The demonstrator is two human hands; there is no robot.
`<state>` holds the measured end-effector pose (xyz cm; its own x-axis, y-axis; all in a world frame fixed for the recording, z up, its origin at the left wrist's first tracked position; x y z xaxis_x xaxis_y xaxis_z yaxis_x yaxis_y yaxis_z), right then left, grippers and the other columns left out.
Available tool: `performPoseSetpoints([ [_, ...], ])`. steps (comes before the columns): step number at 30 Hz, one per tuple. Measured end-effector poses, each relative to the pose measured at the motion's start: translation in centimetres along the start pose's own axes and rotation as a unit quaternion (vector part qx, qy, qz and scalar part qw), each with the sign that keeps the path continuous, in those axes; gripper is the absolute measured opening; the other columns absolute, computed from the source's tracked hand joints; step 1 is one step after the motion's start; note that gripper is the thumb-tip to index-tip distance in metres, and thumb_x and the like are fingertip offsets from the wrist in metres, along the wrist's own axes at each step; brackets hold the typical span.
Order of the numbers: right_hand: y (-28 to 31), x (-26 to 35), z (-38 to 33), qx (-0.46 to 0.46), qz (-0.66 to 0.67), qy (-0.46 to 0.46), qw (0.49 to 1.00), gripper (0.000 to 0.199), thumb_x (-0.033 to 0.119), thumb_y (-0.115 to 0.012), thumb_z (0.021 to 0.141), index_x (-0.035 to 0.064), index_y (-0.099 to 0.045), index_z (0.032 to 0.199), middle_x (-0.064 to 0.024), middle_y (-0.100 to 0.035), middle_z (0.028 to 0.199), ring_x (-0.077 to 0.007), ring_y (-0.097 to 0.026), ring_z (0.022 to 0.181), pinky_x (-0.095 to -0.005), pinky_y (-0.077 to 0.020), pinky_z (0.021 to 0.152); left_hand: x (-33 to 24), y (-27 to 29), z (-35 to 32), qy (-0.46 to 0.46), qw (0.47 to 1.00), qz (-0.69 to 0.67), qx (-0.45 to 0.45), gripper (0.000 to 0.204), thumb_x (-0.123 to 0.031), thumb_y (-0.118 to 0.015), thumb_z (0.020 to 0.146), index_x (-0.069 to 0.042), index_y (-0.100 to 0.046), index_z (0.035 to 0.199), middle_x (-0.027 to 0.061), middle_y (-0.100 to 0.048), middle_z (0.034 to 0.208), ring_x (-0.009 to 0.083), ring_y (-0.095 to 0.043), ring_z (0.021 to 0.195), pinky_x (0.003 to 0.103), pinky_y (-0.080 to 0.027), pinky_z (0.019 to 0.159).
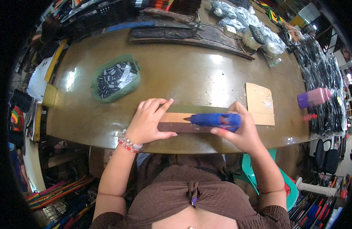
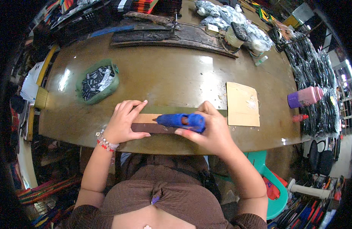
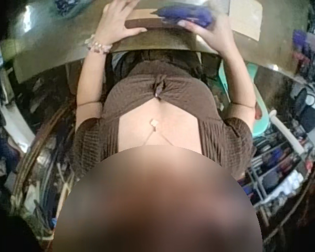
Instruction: The person assembles belts by applying hot glue to fabric strips and attaching small rectangular tags. They repeatedly pick tags from a container, apply glue with a hot glue gun, and press the tags onto the strips, stacking completed pieces on the table.
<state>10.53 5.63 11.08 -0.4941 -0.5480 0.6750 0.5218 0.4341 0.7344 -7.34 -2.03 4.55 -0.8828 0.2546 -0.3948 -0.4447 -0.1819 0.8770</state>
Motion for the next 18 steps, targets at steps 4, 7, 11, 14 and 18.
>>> performPoseSetpoints([
  [4, -1.3, -0.3, 0.1, 0.029, 0.01, -0.014, 0.999, 0.042, 0.035, -0.08, 0.07, -0.0001, -0.068, 0.09, -0.0134, -0.051, 0.082, -0.0274, -0.056, 0.073, -0.036, -0.0464, 0.066, -0.2, 0.2, 0.2, -0.007, 1.0, -0.014, -0.012, 0.092, -0.05, -0.078, 0.059, -0.007, -0.047, 0.134, 0.0128, -0.049, 0.123, 0.0331, -0.044, 0.118, 0.045, -0.033, 0.101],
  [7, -0.3, -1.6, -0.5, 0.006, 0.033, -0.057, 0.998, 0.046, 0.038, -0.08, 0.07, -0.0013, -0.067, 0.089, -0.0121, -0.05, 0.077, -0.026, -0.057, 0.07, -0.0351, -0.0458, 0.064, -0.2, 0.2, 0.3, -0.012, 0.999, -0.039, -0.007, 0.088, -0.052, -0.075, 0.062, -0.008, -0.048, 0.133, 0.0132, -0.047, 0.128, 0.0354, -0.04, 0.126, 0.048, -0.029, 0.106],
  [11, 0.2, -3.3, -1.4, -0.005, 0.054, -0.09, 0.994, 0.045, 0.028, -0.085, 0.067, 0.0017, -0.058, 0.092, -0.0061, -0.058, 0.084, -0.0115, -0.056, 0.075, -0.029, -0.0463, 0.066, 0.1, 1.0, 0.3, -0.016, 0.996, -0.083, -0.035, 0.077, -0.051, -0.069, 0.069, -0.008, -0.051, 0.129, 0.0119, -0.049, 0.127, 0.0358, -0.04, 0.127, 0.051, -0.027, 0.108],
  [14, 1.6, -5.4, -2.5, -0.098, 0.116, -0.118, 0.981, 0.047, 0.038, -0.08, 0.071, 0.0002, -0.063, 0.093, -0.0091, -0.06, 0.087, -0.0165, -0.059, 0.078, -0.0305, -0.0486, 0.07, 0.5, 1.7, 0.2, -0.017, 0.991, -0.119, -0.065, 0.068, -0.049, -0.065, 0.072, -0.007, -0.055, 0.125, 0.0115, -0.051, 0.124, 0.0356, -0.042, 0.126, 0.052, -0.027, 0.108],
  [18, 8.0, -11.8, -5.4, -0.325, 0.166, -0.201, 0.909, 0.03, 0.026, -0.073, 0.082, 0.0035, -0.061, 0.098, 0.0001, -0.059, 0.083, -0.0093, -0.055, 0.076, -0.0273, -0.0475, 0.069, 0.9, 2.3, -0.2, -0.018, 0.986, -0.136, -0.095, 0.06, -0.048, -0.062, 0.075, -0.007, -0.059, 0.119, 0.0114, -0.055, 0.12, 0.0352, -0.045, 0.124, 0.052, -0.028, 0.107],
])
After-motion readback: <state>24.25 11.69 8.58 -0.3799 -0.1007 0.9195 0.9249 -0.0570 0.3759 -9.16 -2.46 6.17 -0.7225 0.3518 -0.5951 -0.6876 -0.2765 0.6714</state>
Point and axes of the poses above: each hand's wrist, its own z-axis towards the middle knuckle, its own y-axis out of the back of the hand, x = y × z, the point moved 10 cm from there along z, towards the middle knuckle
